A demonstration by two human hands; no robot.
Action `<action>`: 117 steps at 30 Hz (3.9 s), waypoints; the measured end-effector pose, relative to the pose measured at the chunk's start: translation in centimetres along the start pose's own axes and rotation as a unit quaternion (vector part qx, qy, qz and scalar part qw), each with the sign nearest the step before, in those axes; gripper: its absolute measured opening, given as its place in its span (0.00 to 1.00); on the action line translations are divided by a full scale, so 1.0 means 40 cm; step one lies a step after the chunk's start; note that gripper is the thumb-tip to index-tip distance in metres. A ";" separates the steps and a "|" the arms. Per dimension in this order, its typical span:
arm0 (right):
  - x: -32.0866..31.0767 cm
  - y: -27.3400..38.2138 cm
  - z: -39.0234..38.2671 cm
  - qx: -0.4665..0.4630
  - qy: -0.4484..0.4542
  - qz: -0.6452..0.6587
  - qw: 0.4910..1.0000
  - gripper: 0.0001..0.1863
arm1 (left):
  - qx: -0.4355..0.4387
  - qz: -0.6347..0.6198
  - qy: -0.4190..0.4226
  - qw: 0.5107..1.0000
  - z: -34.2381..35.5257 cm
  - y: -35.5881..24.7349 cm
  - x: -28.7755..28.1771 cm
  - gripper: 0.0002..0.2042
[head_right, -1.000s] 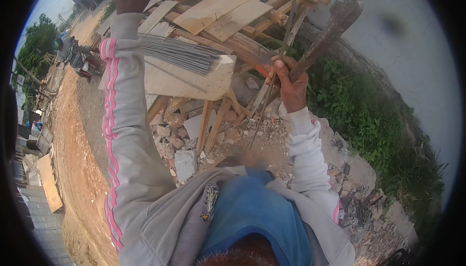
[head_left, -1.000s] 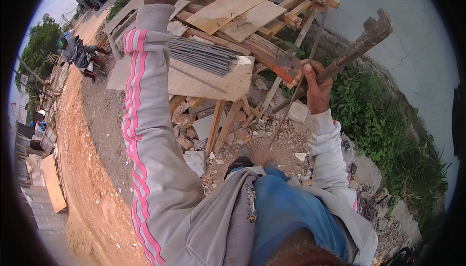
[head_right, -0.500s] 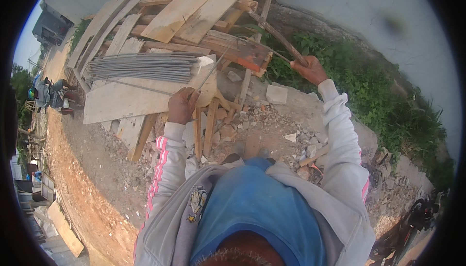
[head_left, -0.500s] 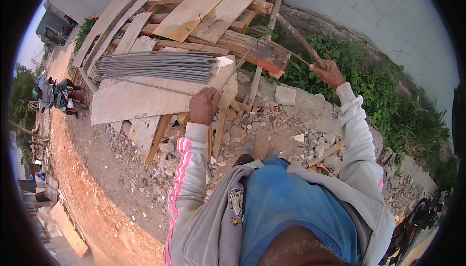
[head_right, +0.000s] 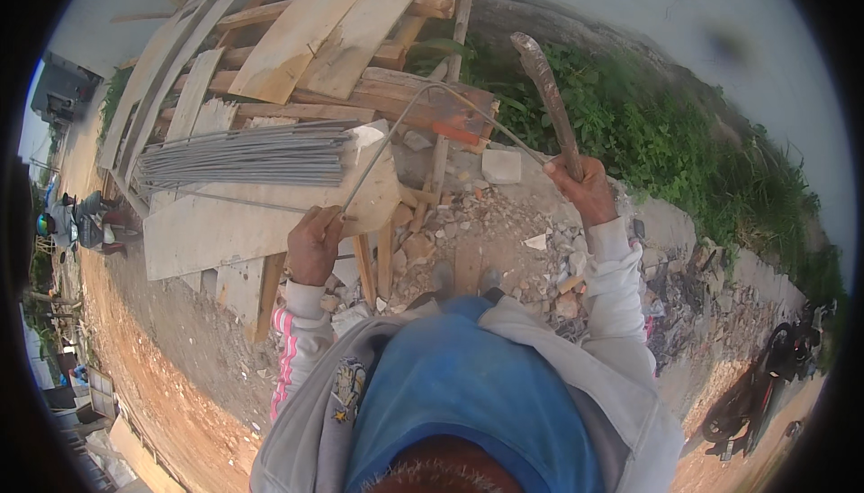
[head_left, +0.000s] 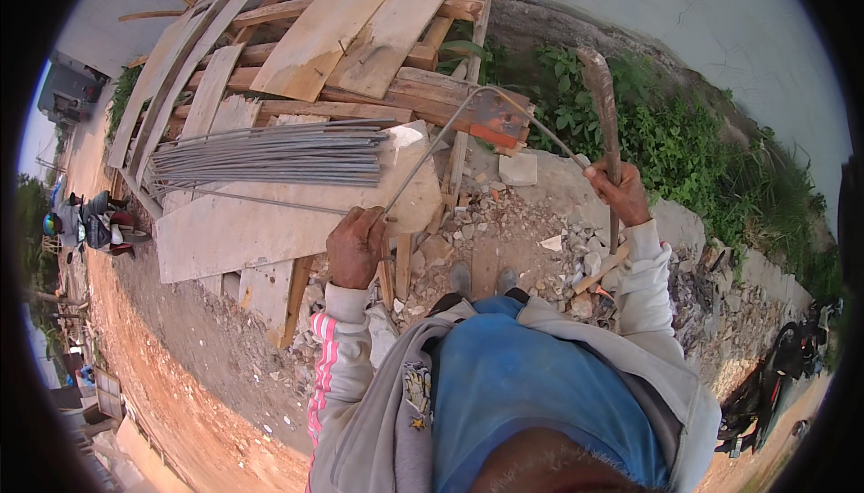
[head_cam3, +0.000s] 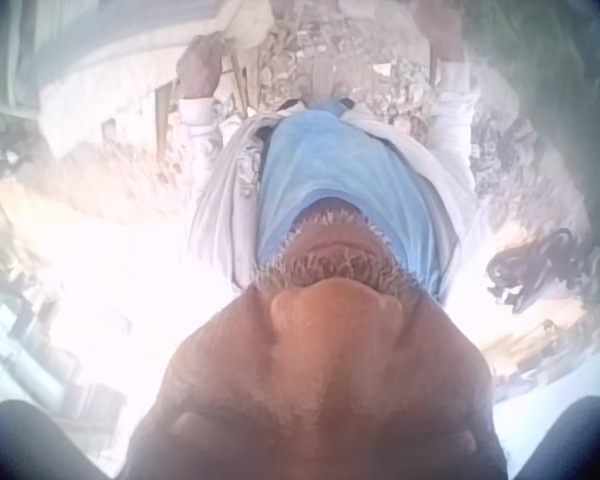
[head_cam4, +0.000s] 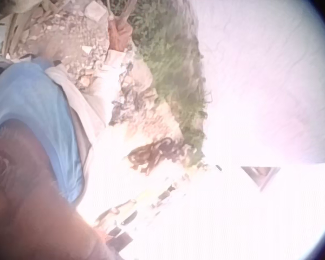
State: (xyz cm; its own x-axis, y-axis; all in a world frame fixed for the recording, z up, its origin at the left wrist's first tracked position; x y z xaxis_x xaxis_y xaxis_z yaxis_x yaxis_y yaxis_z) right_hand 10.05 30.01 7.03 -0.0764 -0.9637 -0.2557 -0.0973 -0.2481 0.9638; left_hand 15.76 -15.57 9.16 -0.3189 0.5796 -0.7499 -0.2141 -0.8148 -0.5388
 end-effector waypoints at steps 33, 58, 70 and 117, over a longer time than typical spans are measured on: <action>0.357 0.259 -0.199 -0.165 0.068 0.239 0.955 0.15 | 0.360 0.151 -0.281 0.877 0.617 -0.486 -0.517 0.10; 0.496 -0.081 -0.167 0.198 0.011 0.369 0.908 0.13 | 0.100 0.097 0.110 0.984 0.737 0.200 0.283 0.15; 0.498 -0.122 -0.186 0.235 0.003 0.370 0.899 0.11 | 0.185 0.144 0.131 0.963 0.719 0.239 0.333 0.13; 0.570 -0.104 -0.152 0.200 0.043 0.346 0.916 0.09 | -0.019 0.302 0.076 0.950 0.619 0.138 0.409 0.48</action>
State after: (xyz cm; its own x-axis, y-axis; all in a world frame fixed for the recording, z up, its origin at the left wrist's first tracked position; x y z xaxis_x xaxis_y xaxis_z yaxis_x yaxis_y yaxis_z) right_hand 14.77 8.47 -2.33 -0.1811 -0.8850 0.4290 -0.4127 0.4643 0.7836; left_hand -13.51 -10.85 3.41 -0.2350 0.0042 -0.9720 -0.0004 -1.0000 -0.0042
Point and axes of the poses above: each hand's wrist, its own z-axis towards the middle knuckle, its own x-axis out of the palm, y = z × x, the point moved 4 cm from there along z, towards the middle knuckle, and after that the axes turned 7 degrees about -y, right-handed, at the moved point
